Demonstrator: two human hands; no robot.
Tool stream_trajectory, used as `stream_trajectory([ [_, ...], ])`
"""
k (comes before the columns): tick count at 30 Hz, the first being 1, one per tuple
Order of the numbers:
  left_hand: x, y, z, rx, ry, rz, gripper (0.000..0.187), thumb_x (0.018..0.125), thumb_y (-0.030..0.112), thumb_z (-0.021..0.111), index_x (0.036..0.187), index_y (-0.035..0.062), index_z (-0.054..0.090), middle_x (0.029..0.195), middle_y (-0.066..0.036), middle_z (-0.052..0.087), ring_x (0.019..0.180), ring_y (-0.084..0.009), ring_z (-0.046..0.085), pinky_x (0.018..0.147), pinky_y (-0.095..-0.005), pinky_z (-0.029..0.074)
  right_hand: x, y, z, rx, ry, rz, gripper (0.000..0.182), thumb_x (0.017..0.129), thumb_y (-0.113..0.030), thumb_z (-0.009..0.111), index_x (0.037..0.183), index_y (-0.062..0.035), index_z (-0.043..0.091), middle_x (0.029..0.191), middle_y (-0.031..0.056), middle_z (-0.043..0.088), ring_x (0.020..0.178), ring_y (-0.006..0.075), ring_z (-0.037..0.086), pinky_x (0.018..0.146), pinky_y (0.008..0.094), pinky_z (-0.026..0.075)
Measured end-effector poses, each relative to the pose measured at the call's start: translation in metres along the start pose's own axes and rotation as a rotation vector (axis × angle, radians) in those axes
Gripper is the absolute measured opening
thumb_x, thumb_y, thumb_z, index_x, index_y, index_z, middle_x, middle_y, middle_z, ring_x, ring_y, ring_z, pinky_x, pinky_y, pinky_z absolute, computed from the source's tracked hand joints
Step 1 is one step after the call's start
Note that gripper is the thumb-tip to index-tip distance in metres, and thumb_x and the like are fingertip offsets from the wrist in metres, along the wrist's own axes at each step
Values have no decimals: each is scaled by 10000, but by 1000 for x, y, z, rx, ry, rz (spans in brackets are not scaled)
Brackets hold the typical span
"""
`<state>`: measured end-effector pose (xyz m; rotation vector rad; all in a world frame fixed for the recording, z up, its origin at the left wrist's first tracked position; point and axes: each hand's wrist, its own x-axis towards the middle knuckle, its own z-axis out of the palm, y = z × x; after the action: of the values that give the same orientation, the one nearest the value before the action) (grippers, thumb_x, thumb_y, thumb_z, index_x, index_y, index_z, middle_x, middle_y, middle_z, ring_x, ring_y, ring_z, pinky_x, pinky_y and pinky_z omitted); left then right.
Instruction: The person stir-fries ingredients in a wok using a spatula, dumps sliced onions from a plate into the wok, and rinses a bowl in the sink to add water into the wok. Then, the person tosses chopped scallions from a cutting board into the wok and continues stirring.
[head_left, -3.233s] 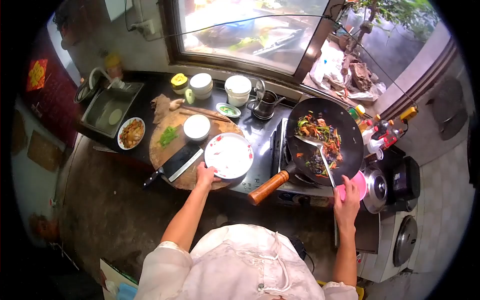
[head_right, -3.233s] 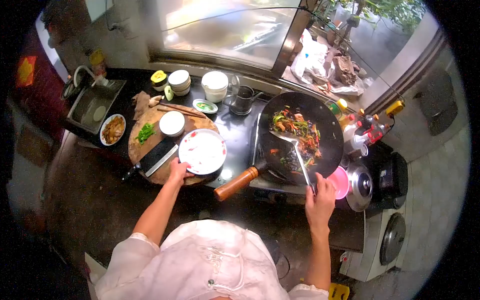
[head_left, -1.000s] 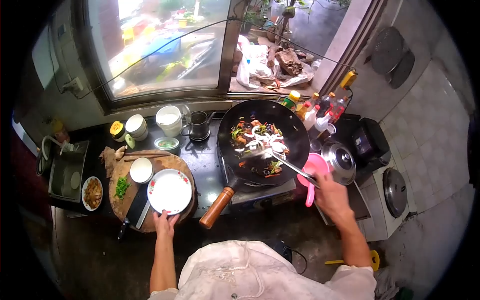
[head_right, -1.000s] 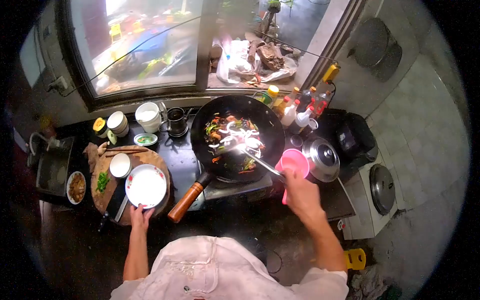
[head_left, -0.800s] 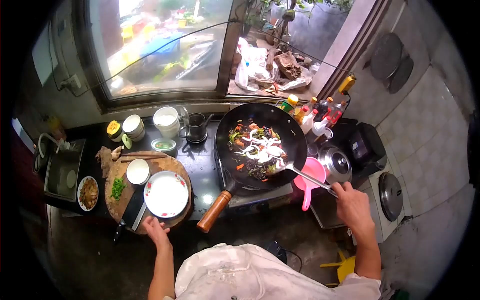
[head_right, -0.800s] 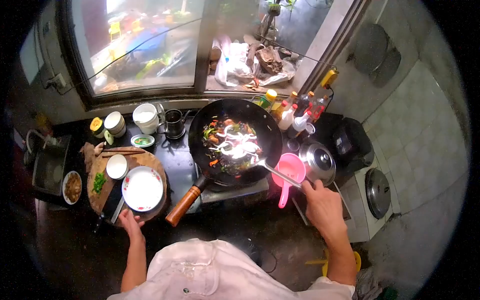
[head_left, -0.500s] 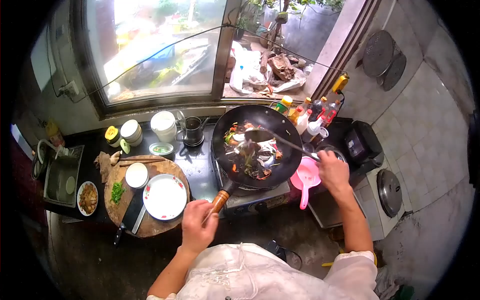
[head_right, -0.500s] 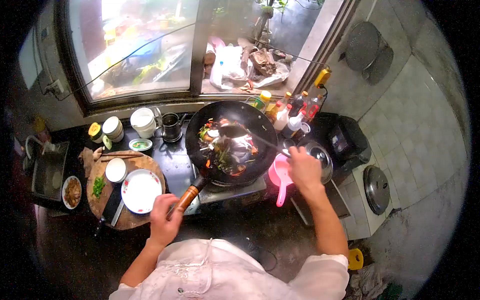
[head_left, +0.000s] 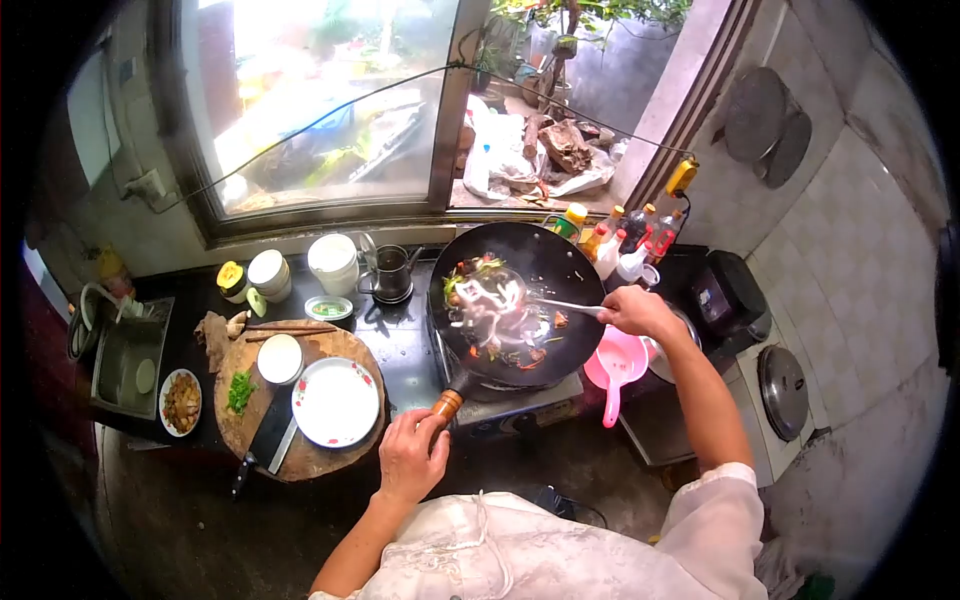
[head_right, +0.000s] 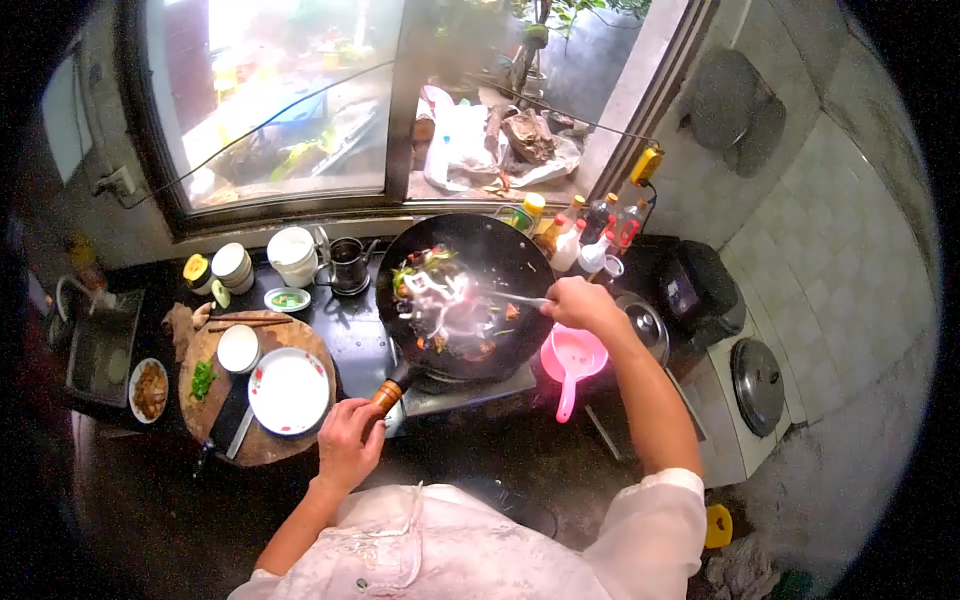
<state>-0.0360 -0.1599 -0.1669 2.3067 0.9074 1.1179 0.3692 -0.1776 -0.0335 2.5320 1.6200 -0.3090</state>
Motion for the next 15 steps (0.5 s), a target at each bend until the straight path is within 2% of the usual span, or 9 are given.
stream_trajectory([
  [2, -1, -1, 1, 3, 11, -7, 225, 756, 34, 717, 968, 34, 642, 983, -130, 626, 890, -328, 630, 774, -419, 517, -30, -3, -24, -82, 35, 21, 317, 883, -392, 662, 1072, -152, 748, 990, 135, 731, 931, 316, 699, 813, 420, 545],
  [4, -2, -3, 4, 2, 22, -25, 223, 755, 33, 717, 965, 33, 641, 980, -130, 628, 883, -329, 632, 771, -416, 518, -46, 8, -47, -136, 31, 109, 305, 876, -385, 666, 1058, -154, 748, 978, 129, 729, 920, 318, 700, 808, 428, 550],
  [6, -1, -1, 3, 7, 26, -25, 222, 755, 34, 718, 963, 32, 640, 972, -132, 631, 874, -328, 637, 759, -414, 521, -48, 23, -56, -250, 104, 130, 291, 858, -353, 687, 1003, -109, 755, 942, 144, 728, 892, 330, 696, 786, 430, 551],
  [8, 0, -1, 3, 13, 28, -25, 222, 755, 36, 718, 963, 32, 640, 969, -133, 632, 874, -327, 638, 755, -414, 522, -34, 40, -54, -363, 69, 107, 323, 849, -376, 677, 944, -78, 760, 887, 165, 725, 828, 300, 709, 758, 407, 560],
  [11, 0, 0, 3, 22, 35, -26, 223, 756, 37, 717, 965, 32, 640, 965, -135, 634, 878, -328, 640, 758, -416, 524, -16, 40, -54, -19, -272, 122, 399, 842, -396, 699, 927, -8, 739, 777, 134, 708, 718, 240, 687, 686, 375, 546],
  [12, 0, 1, 2, 17, 37, -28, 223, 756, 37, 716, 967, 32, 641, 967, -136, 634, 879, -329, 640, 761, -416, 524, -8, 33, -43, 50, -409, 118, 429, 863, -414, 704, 907, 13, 729, 710, 86, 674, 629, 176, 630, 583, 341, 508],
  [14, 0, 1, 3, 7, 45, -37, 225, 757, 38, 714, 970, 31, 641, 971, -137, 634, 882, -330, 640, 768, -416, 525, 18, 48, 10, 389, -549, 61, 384, 924, -403, 669, 911, -25, 732, 665, 24, 631, 528, 115, 562, 458, 280, 441],
  [15, -1, 0, 3, 4, 41, -41, 226, 757, 38, 714, 971, 31, 641, 973, -137, 634, 883, -331, 640, 770, -416, 525, 12, 35, 28, 581, -518, 89, 355, 943, -370, 653, 942, -22, 719, 639, 6, 592, 498, 102, 526, 429, 266, 409],
])
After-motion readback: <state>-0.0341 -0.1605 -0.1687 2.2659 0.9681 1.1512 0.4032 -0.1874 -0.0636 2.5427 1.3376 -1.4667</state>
